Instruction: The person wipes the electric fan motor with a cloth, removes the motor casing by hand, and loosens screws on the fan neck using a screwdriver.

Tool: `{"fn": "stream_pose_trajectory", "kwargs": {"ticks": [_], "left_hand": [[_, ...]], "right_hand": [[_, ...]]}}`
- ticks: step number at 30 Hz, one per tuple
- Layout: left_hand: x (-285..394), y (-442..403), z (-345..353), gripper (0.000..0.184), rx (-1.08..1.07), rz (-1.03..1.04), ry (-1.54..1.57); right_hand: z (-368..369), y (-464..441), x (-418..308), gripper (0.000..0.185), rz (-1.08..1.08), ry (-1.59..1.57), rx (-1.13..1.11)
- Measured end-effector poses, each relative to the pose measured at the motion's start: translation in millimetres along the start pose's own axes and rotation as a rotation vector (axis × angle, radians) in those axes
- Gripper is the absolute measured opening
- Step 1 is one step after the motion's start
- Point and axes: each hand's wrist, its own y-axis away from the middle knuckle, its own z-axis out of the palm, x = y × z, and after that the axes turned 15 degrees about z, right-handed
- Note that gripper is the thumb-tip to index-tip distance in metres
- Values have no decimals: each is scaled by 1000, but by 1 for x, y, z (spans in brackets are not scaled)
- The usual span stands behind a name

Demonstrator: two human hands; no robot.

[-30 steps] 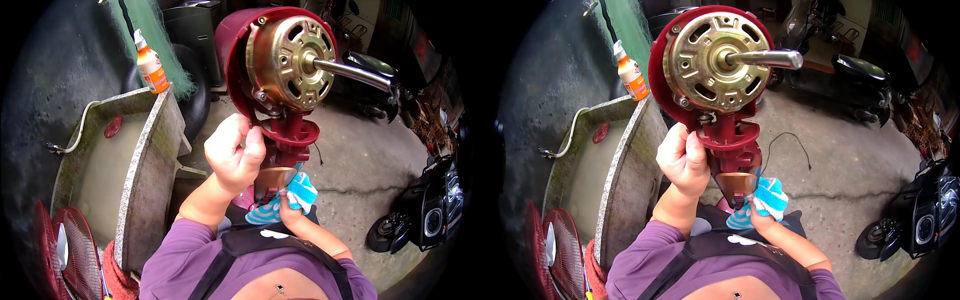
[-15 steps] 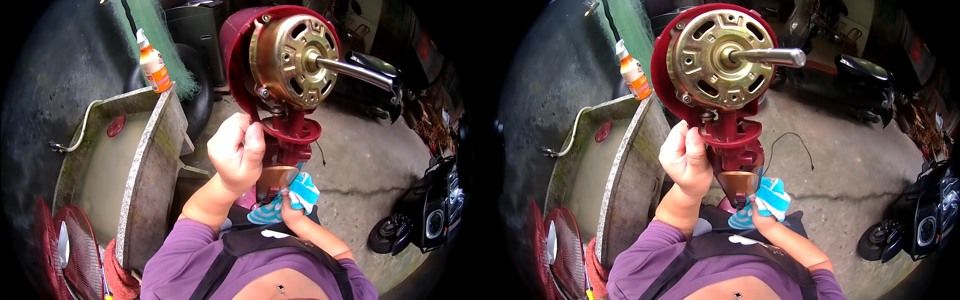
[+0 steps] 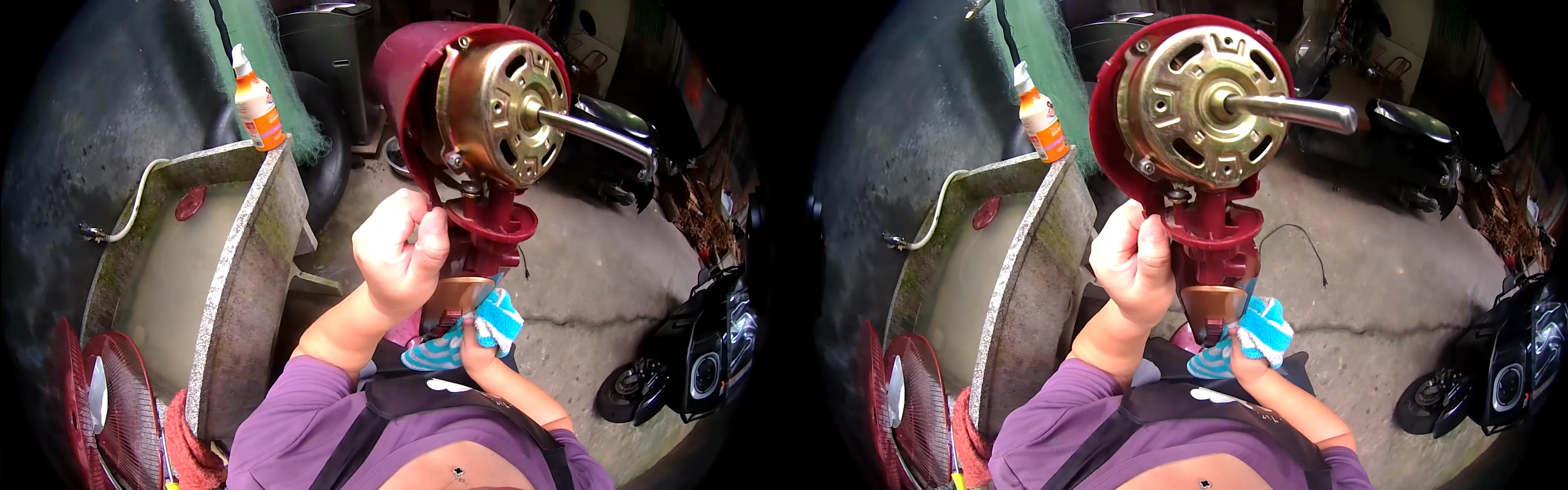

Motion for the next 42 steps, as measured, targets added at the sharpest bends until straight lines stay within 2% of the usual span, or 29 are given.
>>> {"fn": "stream_pose_trajectory", "kwargs": {"ticks": [4,9,14,18,21,22,25,32,42], "left_hand": [[-2,-1,1,24,7,25,20],[-3,-4,0,21,-6,20,20],[-5,-4,1,19,-21,62,35],[-11,-3,1,21,-38,89,46],[-10,-6,1,20,-34,122,64],[-6,-9,0,19,-42,127,57],[-6,-9,-1,19,-62,129,45],[3,-15,-8,16,-152,86,-4],[3,-17,-12,14,-203,144,-23]], "right_hand": [[1,-3,0,15,-28,-28,10],[2,-1,10,16,39,-111,-48],[3,-6,3,16,4,-137,1],[4,4,26,14,135,-174,-36],[1,5,24,17,84,-142,-46],[5,-3,9,6,75,-122,47],[3,-3,5,13,67,-95,11],[15,5,23,14,86,-90,-9],[17,10,22,16,109,-92,-32]]}}
